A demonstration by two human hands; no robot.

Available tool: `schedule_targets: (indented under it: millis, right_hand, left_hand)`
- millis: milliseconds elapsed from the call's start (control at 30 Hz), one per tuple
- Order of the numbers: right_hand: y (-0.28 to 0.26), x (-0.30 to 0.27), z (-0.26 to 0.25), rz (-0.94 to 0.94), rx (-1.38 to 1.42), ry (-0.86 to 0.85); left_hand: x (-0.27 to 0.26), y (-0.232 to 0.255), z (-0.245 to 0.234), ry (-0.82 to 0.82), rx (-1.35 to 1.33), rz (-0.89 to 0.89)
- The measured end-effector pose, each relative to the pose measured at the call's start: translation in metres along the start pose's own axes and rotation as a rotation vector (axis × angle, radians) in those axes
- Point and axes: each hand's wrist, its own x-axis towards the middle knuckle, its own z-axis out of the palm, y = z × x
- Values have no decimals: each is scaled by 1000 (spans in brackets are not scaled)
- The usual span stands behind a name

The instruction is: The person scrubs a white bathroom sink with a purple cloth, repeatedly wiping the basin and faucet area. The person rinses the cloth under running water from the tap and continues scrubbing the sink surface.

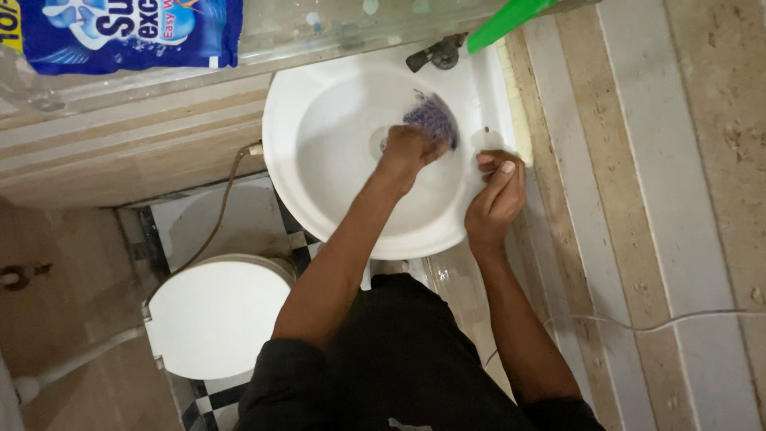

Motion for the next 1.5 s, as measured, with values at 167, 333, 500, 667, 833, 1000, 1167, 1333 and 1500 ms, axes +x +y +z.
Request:
schedule_targets:
  millis: [167, 333, 500, 667, 833, 1000, 1167, 1333, 1500]
  right_hand:
    - [2, 0, 1, -7, -10, 3]
    - [4, 0, 1, -28, -25, -9]
    - [2, -1, 1, -35, -14, -10]
    - [2, 0, 3, -26, -40, -3]
    - [1, -1, 2, -36, -19, -8]
    - [1, 0, 1, -30, -16, -12]
    - [1, 0, 2, -35, -20, -1]
    - [-4, -2, 1, -46, -9, 12]
    - [-2, -3, 1, -49, 10, 7]
  left_hand:
    - [16, 13, -5, 40, -427, 117]
    - [33, 30, -24, 25, -693, 290]
    - [30, 50, -30, 124, -673, 433]
    - [20, 26, -18, 149, 232, 997]
    - [-12, 31, -26, 282, 1693, 1230]
    - [-24, 58, -39, 317, 2342, 1002]
    - [-37, 73, -53, 510, 2517, 909]
    - [-50, 82, -67, 610, 2610, 675]
    - [-93, 99, -93, 670, 2721, 609]
